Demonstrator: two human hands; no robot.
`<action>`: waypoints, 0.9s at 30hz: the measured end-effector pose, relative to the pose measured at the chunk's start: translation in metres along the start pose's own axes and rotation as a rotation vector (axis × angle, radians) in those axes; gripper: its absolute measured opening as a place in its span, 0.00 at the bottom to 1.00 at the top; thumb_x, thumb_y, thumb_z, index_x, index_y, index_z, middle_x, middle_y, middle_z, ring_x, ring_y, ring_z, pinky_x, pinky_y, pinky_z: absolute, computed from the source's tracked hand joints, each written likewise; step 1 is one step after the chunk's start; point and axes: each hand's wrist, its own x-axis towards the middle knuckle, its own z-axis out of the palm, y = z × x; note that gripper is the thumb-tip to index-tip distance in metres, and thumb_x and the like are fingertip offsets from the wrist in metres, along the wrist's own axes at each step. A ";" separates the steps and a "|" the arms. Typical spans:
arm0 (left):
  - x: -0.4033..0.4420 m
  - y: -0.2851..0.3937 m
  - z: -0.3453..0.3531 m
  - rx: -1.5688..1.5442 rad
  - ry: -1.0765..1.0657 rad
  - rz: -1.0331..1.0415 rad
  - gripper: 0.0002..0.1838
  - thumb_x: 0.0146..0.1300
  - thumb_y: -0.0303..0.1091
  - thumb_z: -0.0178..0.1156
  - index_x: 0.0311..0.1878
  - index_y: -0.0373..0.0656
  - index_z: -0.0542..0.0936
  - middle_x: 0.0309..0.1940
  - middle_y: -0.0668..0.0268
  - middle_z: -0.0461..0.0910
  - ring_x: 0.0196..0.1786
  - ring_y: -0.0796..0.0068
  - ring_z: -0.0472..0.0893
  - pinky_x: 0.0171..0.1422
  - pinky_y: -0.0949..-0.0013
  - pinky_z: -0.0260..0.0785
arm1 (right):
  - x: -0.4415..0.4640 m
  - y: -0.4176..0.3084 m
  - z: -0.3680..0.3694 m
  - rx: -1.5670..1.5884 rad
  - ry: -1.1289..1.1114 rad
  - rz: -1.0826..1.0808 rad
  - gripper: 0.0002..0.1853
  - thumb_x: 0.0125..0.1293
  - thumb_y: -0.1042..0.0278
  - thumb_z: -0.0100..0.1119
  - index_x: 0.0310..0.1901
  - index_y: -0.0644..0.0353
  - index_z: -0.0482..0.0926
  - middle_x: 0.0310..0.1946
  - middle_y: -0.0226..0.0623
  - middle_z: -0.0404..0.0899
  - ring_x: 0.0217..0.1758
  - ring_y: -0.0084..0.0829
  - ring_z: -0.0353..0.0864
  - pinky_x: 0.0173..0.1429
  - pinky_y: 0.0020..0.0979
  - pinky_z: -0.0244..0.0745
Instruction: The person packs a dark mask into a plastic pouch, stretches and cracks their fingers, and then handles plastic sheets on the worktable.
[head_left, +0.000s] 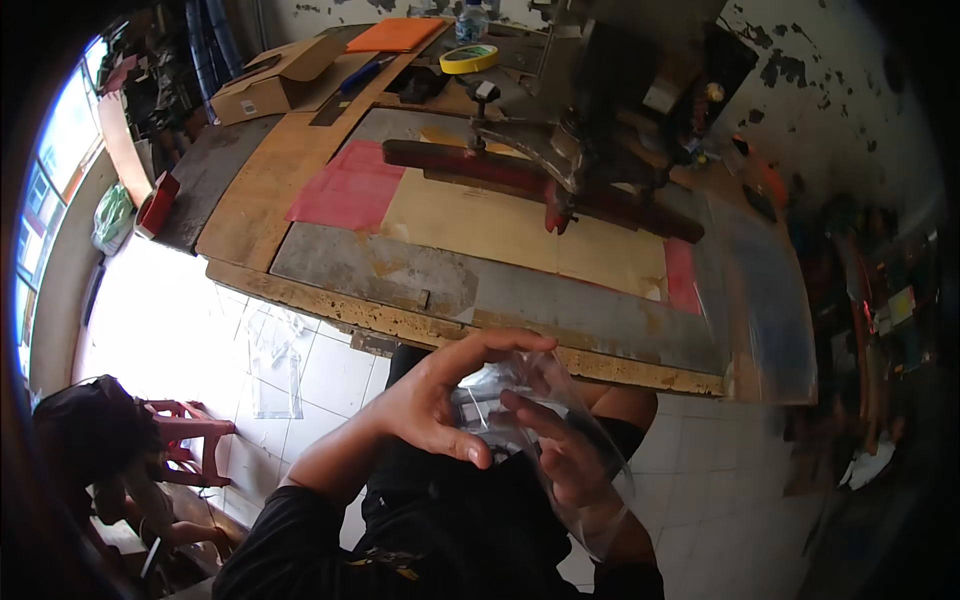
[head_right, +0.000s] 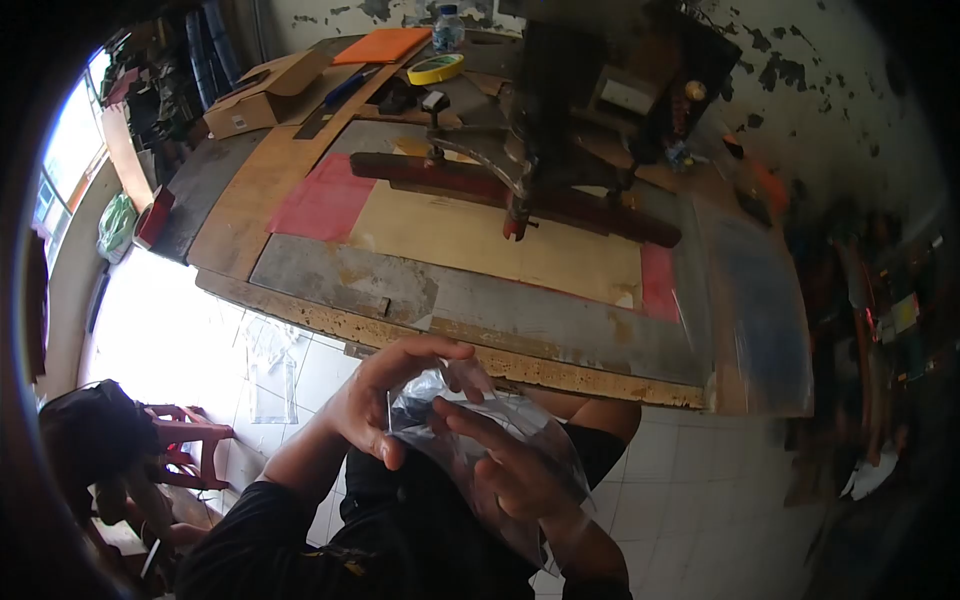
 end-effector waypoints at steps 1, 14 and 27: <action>0.000 0.001 0.002 -0.055 0.034 -0.031 0.61 0.47 0.63 0.86 0.76 0.34 0.71 0.65 0.44 0.79 0.64 0.51 0.83 0.71 0.51 0.73 | 0.002 -0.006 0.005 -0.016 0.033 0.017 0.36 0.86 0.39 0.41 0.84 0.55 0.61 0.83 0.46 0.62 0.85 0.47 0.62 0.84 0.42 0.58; 0.012 -0.008 0.005 0.170 -0.226 0.018 0.65 0.58 0.76 0.69 0.83 0.31 0.60 0.81 0.48 0.66 0.80 0.50 0.71 0.78 0.53 0.69 | 0.006 0.006 0.015 0.305 0.058 -0.008 0.44 0.84 0.40 0.44 0.87 0.61 0.45 0.86 0.56 0.48 0.90 0.45 0.46 0.89 0.50 0.43; 0.020 0.016 -0.010 0.309 -0.224 -0.041 0.53 0.57 0.53 0.81 0.80 0.36 0.69 0.78 0.52 0.73 0.68 0.53 0.84 0.72 0.55 0.74 | 0.014 0.008 0.022 0.156 0.062 -0.060 0.53 0.80 0.27 0.39 0.87 0.63 0.36 0.89 0.54 0.30 0.92 0.45 0.27 0.89 0.51 0.27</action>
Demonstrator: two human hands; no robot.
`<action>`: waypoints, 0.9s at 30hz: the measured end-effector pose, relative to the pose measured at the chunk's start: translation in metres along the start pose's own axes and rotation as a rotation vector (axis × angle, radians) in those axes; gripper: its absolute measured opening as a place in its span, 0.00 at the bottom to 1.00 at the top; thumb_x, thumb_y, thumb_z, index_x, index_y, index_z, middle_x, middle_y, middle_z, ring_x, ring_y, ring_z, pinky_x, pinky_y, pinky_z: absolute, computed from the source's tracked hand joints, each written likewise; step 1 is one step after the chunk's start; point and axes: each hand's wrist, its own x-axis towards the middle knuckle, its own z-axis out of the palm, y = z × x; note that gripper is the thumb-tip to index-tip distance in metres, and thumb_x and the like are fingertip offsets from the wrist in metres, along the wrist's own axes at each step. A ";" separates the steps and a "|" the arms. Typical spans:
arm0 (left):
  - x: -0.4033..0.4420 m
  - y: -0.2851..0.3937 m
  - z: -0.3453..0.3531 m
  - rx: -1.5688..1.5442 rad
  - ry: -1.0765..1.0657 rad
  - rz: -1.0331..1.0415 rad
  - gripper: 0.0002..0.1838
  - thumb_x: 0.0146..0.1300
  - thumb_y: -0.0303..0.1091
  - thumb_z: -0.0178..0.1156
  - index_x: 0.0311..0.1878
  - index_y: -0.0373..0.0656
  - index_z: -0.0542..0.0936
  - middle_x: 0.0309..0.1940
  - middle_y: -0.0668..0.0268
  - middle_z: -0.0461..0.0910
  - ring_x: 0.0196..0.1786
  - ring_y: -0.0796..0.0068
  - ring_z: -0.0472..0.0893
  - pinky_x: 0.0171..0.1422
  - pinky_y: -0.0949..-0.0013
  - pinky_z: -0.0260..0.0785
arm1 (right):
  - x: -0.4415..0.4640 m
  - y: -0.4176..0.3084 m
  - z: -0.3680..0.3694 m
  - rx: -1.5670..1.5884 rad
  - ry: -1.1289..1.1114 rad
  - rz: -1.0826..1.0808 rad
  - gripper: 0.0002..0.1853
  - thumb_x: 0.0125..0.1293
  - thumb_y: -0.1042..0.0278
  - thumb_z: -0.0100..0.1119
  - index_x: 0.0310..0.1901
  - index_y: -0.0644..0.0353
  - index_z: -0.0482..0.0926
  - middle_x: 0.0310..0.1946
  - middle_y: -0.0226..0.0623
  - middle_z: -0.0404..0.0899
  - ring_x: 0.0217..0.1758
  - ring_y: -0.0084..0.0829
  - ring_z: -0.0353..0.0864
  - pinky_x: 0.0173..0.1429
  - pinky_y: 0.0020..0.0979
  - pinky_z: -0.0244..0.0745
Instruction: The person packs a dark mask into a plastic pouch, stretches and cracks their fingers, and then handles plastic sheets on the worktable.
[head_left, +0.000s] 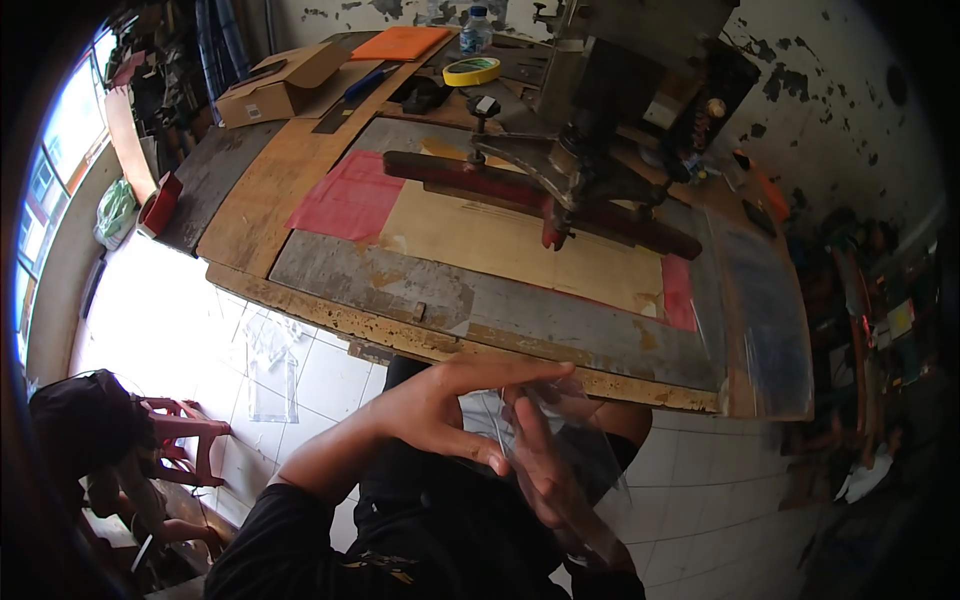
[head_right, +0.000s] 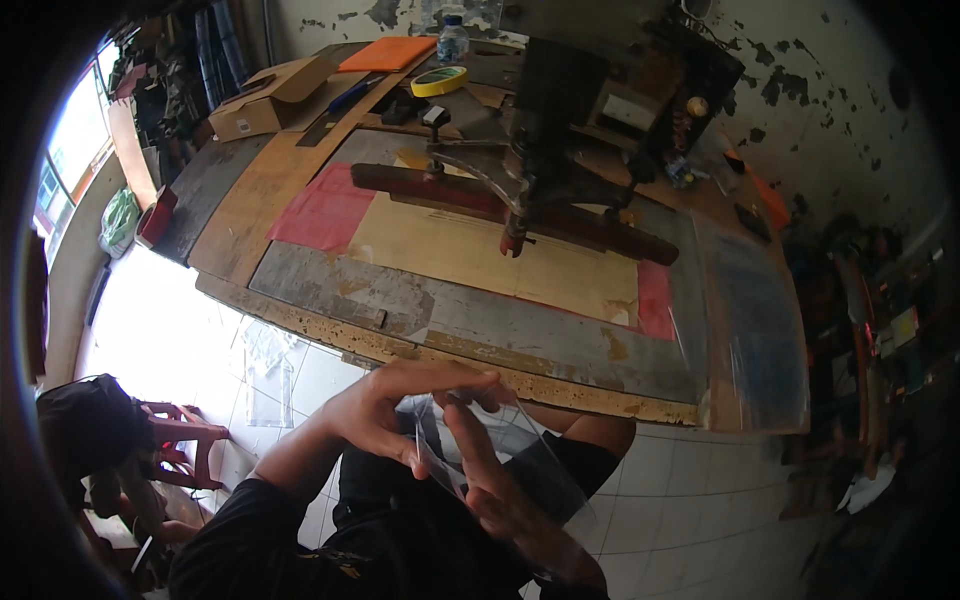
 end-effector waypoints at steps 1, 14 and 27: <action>0.004 -0.006 0.000 0.017 0.042 0.125 0.51 0.56 0.50 0.83 0.78 0.36 0.72 0.76 0.54 0.76 0.64 0.57 0.85 0.68 0.58 0.77 | 0.000 -0.001 0.002 0.062 0.015 0.022 0.54 0.80 0.27 0.40 0.88 0.62 0.35 0.89 0.53 0.24 0.93 0.45 0.23 0.89 0.51 0.25; 0.002 -0.001 0.016 -0.140 0.000 0.048 0.47 0.58 0.49 0.81 0.77 0.38 0.74 0.69 0.53 0.82 0.71 0.55 0.82 0.73 0.55 0.75 | -0.015 0.028 -0.008 0.529 -0.093 -0.036 0.30 0.87 0.67 0.47 0.83 0.62 0.52 0.77 0.41 0.63 0.84 0.33 0.60 0.83 0.34 0.62; 0.001 0.009 0.015 -0.181 0.023 -0.001 0.41 0.59 0.45 0.82 0.72 0.34 0.78 0.65 0.52 0.85 0.70 0.54 0.82 0.75 0.54 0.75 | -0.011 0.022 0.008 0.354 0.005 -0.076 0.41 0.85 0.44 0.42 0.87 0.61 0.46 0.88 0.45 0.47 0.91 0.46 0.44 0.89 0.47 0.39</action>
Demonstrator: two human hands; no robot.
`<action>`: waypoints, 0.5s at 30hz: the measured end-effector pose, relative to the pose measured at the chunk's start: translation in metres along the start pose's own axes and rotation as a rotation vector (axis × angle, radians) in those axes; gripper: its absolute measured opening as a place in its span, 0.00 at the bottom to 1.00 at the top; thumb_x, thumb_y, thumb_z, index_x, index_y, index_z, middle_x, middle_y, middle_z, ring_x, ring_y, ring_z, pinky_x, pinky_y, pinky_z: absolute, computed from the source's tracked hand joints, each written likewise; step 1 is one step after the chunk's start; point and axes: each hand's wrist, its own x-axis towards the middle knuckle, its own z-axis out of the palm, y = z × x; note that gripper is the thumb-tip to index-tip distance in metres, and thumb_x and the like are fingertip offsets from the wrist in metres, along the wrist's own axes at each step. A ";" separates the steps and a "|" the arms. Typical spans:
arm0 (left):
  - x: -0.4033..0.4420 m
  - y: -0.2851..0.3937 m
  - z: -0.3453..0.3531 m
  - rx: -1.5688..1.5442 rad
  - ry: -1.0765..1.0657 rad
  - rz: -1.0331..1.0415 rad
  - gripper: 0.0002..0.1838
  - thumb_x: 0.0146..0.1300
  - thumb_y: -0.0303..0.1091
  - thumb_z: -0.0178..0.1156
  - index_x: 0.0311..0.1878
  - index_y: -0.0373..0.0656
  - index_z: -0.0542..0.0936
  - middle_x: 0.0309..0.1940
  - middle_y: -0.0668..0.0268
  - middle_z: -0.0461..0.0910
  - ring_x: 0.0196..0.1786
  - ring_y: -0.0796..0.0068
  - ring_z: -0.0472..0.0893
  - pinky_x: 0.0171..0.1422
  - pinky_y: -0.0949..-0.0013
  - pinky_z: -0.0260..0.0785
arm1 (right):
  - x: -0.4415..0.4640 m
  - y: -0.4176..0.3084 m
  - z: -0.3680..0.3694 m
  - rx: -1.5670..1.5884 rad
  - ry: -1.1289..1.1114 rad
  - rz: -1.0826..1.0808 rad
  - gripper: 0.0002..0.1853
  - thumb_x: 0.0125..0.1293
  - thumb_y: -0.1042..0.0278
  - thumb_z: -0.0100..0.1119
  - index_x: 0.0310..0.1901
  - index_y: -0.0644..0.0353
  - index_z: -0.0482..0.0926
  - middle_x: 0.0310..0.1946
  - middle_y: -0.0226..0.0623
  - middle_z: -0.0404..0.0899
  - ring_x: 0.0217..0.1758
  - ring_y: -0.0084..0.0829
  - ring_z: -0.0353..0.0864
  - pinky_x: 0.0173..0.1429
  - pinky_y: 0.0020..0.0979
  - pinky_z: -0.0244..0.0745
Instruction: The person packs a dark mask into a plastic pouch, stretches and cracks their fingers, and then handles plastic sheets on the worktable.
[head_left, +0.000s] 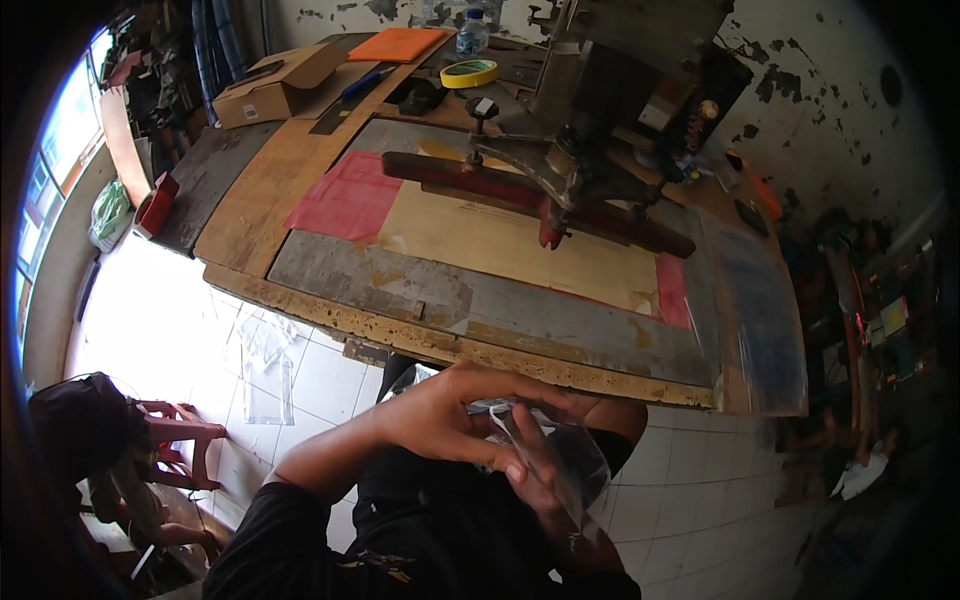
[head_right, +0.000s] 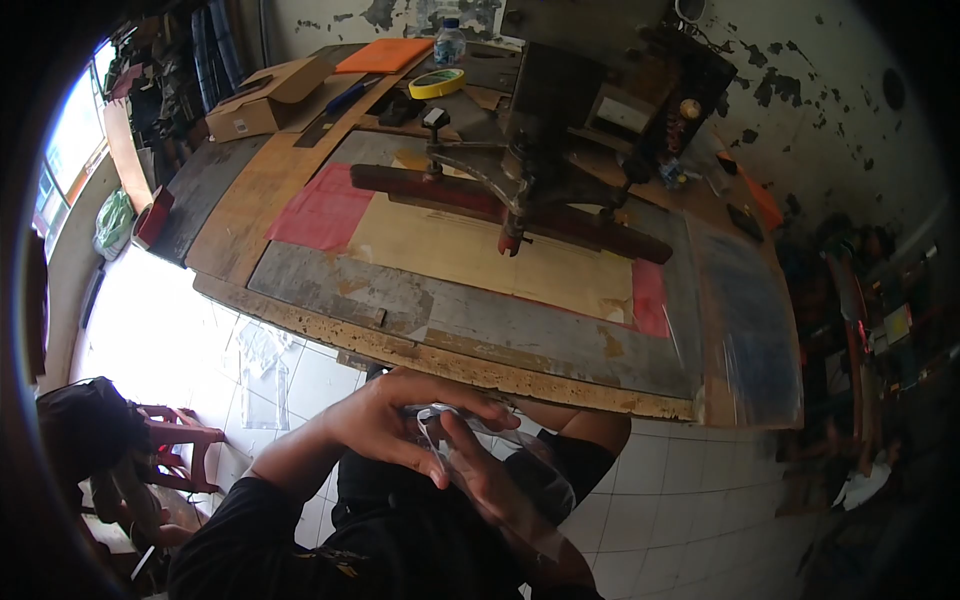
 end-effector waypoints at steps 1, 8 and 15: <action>0.001 0.002 0.001 0.000 0.001 0.000 0.41 0.59 0.45 0.82 0.72 0.34 0.78 0.65 0.52 0.85 0.70 0.54 0.82 0.75 0.54 0.75 | 0.001 0.001 0.001 0.030 0.008 -0.029 0.38 0.86 0.47 0.42 0.87 0.61 0.48 0.88 0.43 0.48 0.90 0.45 0.46 0.89 0.46 0.41; 0.006 -0.007 0.010 -0.094 0.004 0.006 0.38 0.61 0.40 0.81 0.72 0.34 0.78 0.65 0.50 0.85 0.71 0.54 0.82 0.77 0.53 0.72 | 0.000 -0.005 -0.008 0.174 0.049 -0.062 0.31 0.87 0.56 0.46 0.84 0.58 0.57 0.86 0.40 0.54 0.89 0.41 0.53 0.89 0.49 0.48; 0.002 0.014 -0.001 -0.105 0.220 -0.296 0.23 0.67 0.29 0.76 0.63 0.35 0.83 0.53 0.58 0.91 0.58 0.70 0.89 0.67 0.66 0.79 | -0.035 0.013 -0.030 0.118 0.104 0.014 0.37 0.84 0.44 0.49 0.83 0.61 0.60 0.87 0.46 0.53 0.90 0.46 0.49 0.90 0.53 0.43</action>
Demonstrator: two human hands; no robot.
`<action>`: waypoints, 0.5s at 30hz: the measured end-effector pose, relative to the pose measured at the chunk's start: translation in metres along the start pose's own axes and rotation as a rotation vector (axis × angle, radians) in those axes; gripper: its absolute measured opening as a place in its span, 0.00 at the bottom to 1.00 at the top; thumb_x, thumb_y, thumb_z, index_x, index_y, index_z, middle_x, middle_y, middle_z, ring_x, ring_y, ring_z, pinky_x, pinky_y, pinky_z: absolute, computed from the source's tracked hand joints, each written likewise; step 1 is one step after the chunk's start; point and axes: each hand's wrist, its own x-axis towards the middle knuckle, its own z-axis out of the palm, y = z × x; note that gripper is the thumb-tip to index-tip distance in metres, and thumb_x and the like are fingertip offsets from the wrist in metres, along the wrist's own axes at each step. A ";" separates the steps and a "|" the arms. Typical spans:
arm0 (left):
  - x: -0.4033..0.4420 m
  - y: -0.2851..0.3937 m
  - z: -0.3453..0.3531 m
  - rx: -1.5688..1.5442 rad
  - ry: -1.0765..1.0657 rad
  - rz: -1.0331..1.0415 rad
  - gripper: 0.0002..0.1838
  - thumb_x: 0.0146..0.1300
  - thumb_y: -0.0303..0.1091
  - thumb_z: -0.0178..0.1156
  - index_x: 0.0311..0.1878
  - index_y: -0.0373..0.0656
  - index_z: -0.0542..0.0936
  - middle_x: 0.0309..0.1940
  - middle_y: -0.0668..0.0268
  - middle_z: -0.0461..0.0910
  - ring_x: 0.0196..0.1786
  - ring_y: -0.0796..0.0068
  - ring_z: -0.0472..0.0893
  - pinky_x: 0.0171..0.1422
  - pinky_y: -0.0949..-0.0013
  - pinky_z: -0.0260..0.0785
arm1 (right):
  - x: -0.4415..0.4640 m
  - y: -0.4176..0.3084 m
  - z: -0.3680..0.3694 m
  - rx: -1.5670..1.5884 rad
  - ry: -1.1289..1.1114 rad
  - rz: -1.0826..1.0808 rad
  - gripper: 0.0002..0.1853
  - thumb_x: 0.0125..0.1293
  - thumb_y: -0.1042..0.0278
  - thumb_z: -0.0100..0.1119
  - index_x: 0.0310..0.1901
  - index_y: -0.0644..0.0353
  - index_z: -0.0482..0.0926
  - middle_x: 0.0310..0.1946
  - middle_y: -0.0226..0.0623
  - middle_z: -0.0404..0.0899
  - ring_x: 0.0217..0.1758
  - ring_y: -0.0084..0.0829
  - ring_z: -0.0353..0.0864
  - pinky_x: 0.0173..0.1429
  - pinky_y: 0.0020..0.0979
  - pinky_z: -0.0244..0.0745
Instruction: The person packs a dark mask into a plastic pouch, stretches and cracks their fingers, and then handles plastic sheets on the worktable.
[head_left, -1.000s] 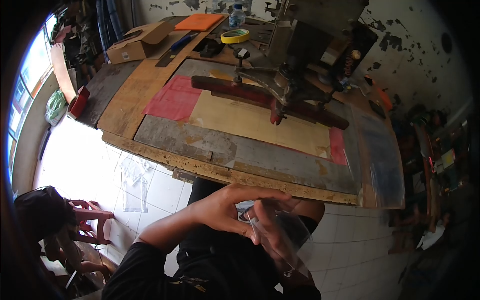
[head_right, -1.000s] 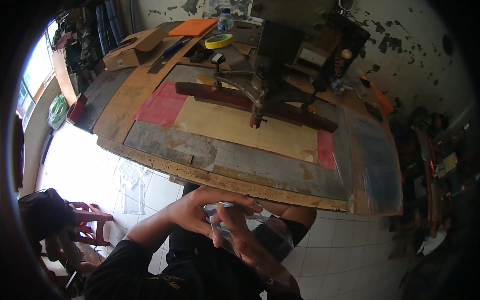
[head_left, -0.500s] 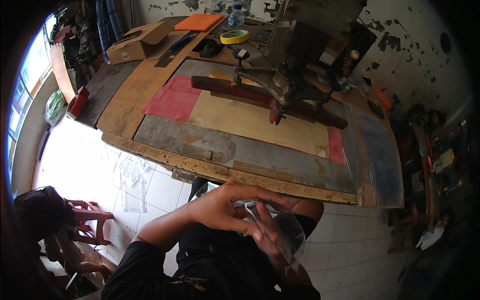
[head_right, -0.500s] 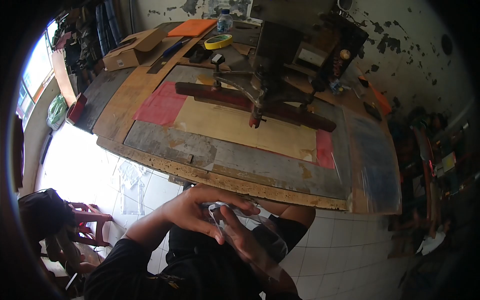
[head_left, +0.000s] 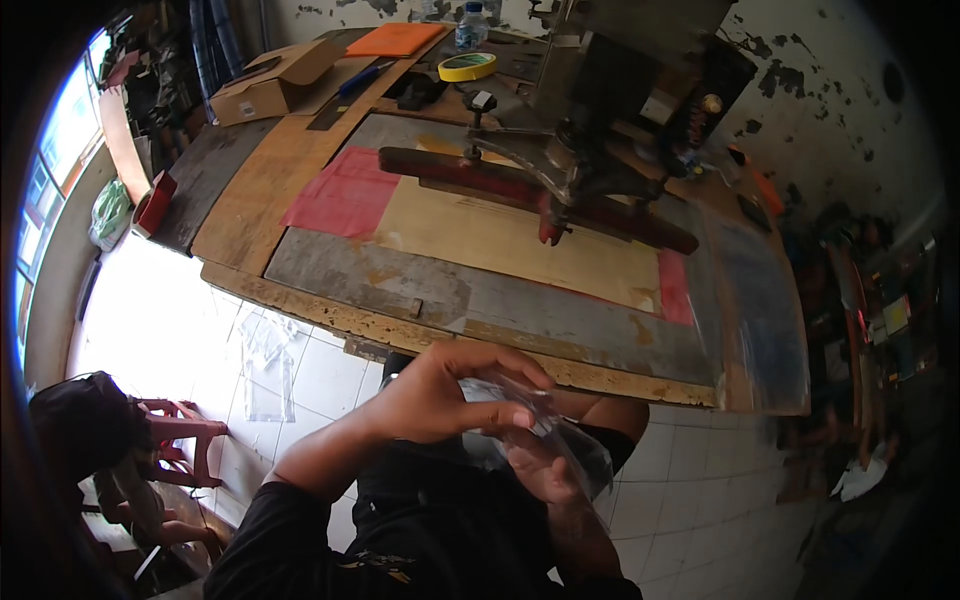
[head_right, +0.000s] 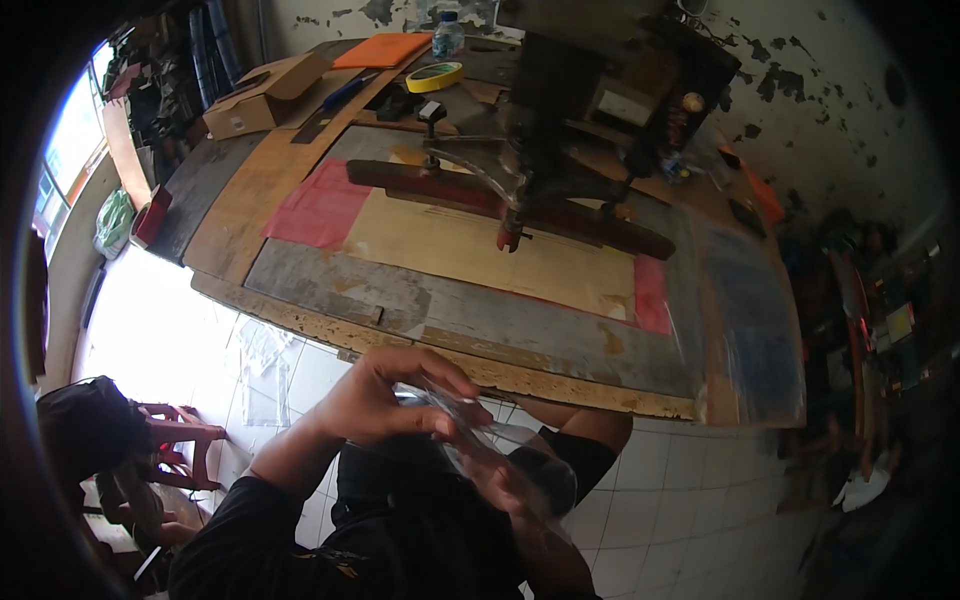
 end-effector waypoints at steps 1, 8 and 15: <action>0.000 0.000 -0.002 -0.028 0.038 0.007 0.20 0.68 0.29 0.75 0.61 0.35 0.84 0.52 0.59 0.91 0.58 0.72 0.89 0.66 0.68 0.80 | -0.005 0.000 -0.002 0.023 0.020 0.093 0.40 0.83 0.40 0.45 0.83 0.63 0.59 0.86 0.47 0.53 0.90 0.48 0.49 0.90 0.53 0.42; 0.004 0.004 -0.007 0.132 0.176 -0.004 0.18 0.70 0.29 0.73 0.59 0.35 0.82 0.52 0.58 0.91 0.60 0.71 0.88 0.67 0.68 0.79 | -0.062 -0.012 -0.048 -0.088 -0.003 0.183 0.44 0.85 0.34 0.34 0.81 0.71 0.61 0.81 0.59 0.62 0.88 0.51 0.54 0.88 0.54 0.44; 0.011 -0.006 -0.018 0.195 0.275 0.101 0.09 0.74 0.29 0.70 0.49 0.37 0.80 0.46 0.65 0.88 0.56 0.75 0.88 0.63 0.70 0.78 | -0.113 -0.117 -0.060 -0.794 0.908 0.387 0.27 0.83 0.47 0.50 0.51 0.69 0.85 0.51 0.49 0.88 0.54 0.33 0.86 0.60 0.33 0.75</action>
